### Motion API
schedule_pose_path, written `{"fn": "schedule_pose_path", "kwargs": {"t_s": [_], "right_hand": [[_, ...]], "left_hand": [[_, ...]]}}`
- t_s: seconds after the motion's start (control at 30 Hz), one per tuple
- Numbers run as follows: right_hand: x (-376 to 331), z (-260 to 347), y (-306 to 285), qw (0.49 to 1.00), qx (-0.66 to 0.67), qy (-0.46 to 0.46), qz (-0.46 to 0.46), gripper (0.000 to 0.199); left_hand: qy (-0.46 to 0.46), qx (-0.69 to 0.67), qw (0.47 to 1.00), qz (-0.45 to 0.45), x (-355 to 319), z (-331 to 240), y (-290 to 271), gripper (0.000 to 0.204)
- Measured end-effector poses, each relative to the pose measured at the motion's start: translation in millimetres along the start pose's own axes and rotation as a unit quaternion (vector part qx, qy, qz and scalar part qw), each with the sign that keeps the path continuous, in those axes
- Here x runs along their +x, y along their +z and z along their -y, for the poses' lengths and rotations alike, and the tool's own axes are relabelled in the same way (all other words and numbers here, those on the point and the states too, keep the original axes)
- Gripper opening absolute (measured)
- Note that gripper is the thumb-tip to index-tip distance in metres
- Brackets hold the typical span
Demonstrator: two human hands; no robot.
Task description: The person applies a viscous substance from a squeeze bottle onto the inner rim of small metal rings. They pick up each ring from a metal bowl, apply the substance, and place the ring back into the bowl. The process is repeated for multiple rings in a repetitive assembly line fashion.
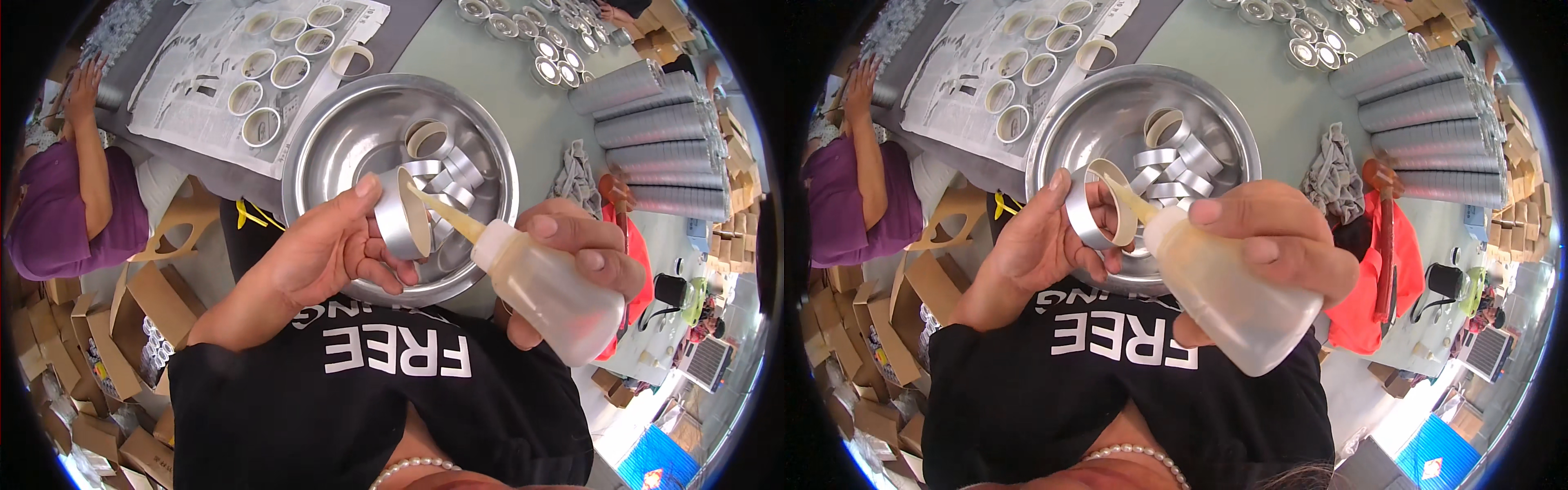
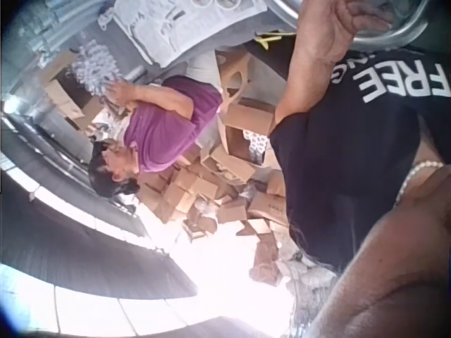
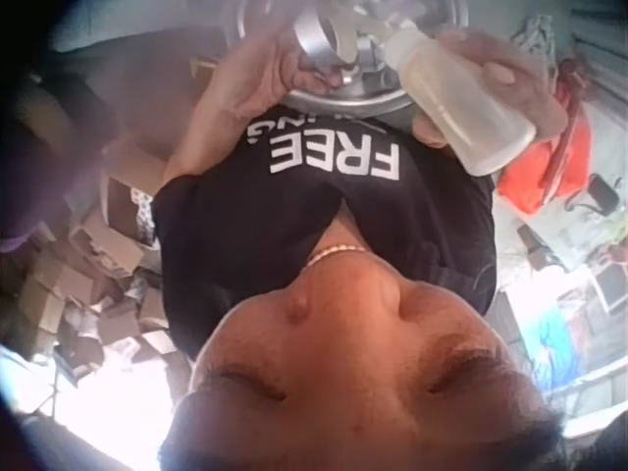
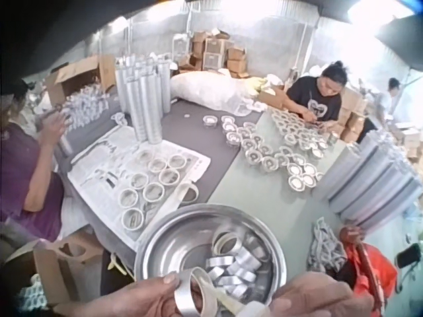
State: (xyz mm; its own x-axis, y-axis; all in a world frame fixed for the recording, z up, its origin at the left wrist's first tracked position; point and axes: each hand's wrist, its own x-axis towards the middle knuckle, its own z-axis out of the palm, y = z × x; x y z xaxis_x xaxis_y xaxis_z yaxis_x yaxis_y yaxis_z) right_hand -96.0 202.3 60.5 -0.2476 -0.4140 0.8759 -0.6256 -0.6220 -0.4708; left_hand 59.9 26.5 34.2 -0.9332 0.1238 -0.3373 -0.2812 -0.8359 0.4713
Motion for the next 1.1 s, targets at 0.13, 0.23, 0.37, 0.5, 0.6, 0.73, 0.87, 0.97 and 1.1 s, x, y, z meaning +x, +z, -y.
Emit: {"fn": "schedule_pose_path", "kwargs": {"t_s": [0.13, 0.23, 0.37, 0.5, 0.6, 0.73, 0.87, 0.97, 1.1], "right_hand": [[6, 1, -4, 0.998, -0.028, -0.010, 0.055, 0.072], [8, 4, -5, 0.995, -0.055, 0.006, 0.084, 0.070], [7, 4, 0, 0.998, -0.038, 0.015, 0.051, 0.072], [1, 18, -2, 0.992, 0.027, 0.124, 0.023, 0.073], [3, 24, -4, 0.984, -0.081, 0.155, 0.027, 0.067], [7, 6, 9, 0.981, -0.108, 0.148, -0.066, 0.056], [9, -4, 8, 0.960, -0.041, 0.242, -0.138, 0.057], [13, -8, 9, 0.944, 0.005, 0.298, -0.144, 0.053], [12, -13, 4, 0.896, 0.140, 0.390, -0.158, 0.051]], "left_hand": [[-0.013, 0.020, 1.000, 0.016, -3, 0, 1, 0.061], [0.040, 0.084, 0.996, -0.006, -6, -5, 10, 0.055], [0.142, 0.209, 0.966, -0.057, -4, -3, 16, 0.063], [0.238, 0.310, 0.919, -0.058, -7, -6, 16, 0.071], [0.343, 0.401, 0.848, -0.047, -5, -4, 17, 0.066], [0.359, 0.534, 0.765, -0.021, -11, -12, 14, 0.063], [0.447, 0.633, 0.632, -0.001, -9, -16, 11, 0.056], [0.474, 0.619, 0.627, 0.011, -3, -10, 6, 0.053], [0.486, 0.652, 0.580, 0.044, 1, -12, 1, 0.053]]}}
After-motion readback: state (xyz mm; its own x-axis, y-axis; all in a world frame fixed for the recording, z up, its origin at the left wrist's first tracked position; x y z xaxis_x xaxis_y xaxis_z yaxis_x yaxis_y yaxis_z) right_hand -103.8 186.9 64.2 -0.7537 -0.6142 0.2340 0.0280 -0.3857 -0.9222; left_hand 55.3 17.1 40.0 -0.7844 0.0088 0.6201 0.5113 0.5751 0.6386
